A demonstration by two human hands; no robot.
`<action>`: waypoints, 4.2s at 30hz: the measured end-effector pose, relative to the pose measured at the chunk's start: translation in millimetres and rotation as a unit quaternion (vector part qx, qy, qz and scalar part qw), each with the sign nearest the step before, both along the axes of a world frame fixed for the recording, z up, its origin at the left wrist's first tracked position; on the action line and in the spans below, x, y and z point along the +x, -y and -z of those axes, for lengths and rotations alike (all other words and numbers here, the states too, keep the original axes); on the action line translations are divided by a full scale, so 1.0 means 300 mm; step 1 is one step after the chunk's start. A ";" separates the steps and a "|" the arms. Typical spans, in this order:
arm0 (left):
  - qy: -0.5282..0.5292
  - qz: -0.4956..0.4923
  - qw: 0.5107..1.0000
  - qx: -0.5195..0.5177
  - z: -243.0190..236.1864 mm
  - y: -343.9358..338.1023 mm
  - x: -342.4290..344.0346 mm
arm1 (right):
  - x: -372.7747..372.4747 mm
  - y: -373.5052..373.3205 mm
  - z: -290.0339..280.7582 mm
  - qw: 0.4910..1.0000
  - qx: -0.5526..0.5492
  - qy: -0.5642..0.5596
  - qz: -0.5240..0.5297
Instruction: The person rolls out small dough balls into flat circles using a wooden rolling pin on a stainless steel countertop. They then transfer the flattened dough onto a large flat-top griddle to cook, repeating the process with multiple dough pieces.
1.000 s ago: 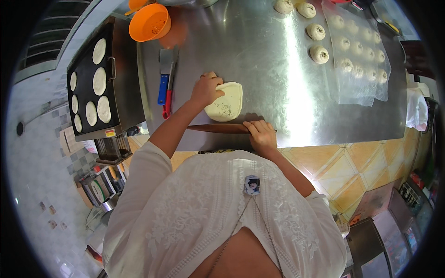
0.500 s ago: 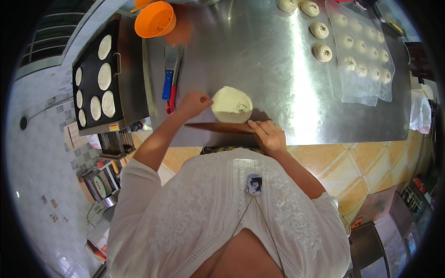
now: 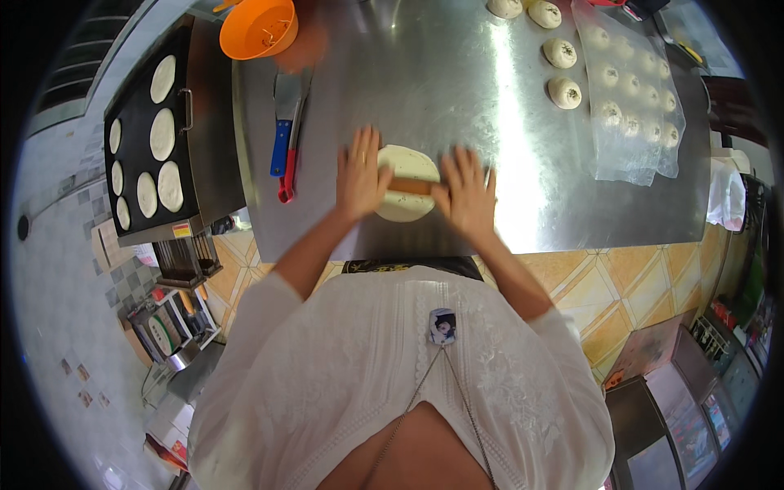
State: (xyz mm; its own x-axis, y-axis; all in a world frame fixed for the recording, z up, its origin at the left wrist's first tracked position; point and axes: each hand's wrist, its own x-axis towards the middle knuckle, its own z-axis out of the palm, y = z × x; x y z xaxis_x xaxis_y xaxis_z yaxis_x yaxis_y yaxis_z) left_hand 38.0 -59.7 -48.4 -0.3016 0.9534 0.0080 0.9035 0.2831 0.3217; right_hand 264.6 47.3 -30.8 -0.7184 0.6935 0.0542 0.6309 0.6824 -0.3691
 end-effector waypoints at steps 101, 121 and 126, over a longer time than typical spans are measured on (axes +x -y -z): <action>-0.042 -0.062 0.997 -0.010 -0.437 0.468 -1.622 | -1.645 0.451 -0.622 0.646 -0.687 -0.332 0.032; -0.085 0.011 0.994 0.073 -0.453 0.585 -1.770 | -1.954 0.329 -0.429 0.929 0.178 0.018 -0.324; -0.084 -0.007 0.995 0.047 -0.445 0.609 -1.784 | -1.949 0.301 -0.423 0.942 0.144 0.056 -0.298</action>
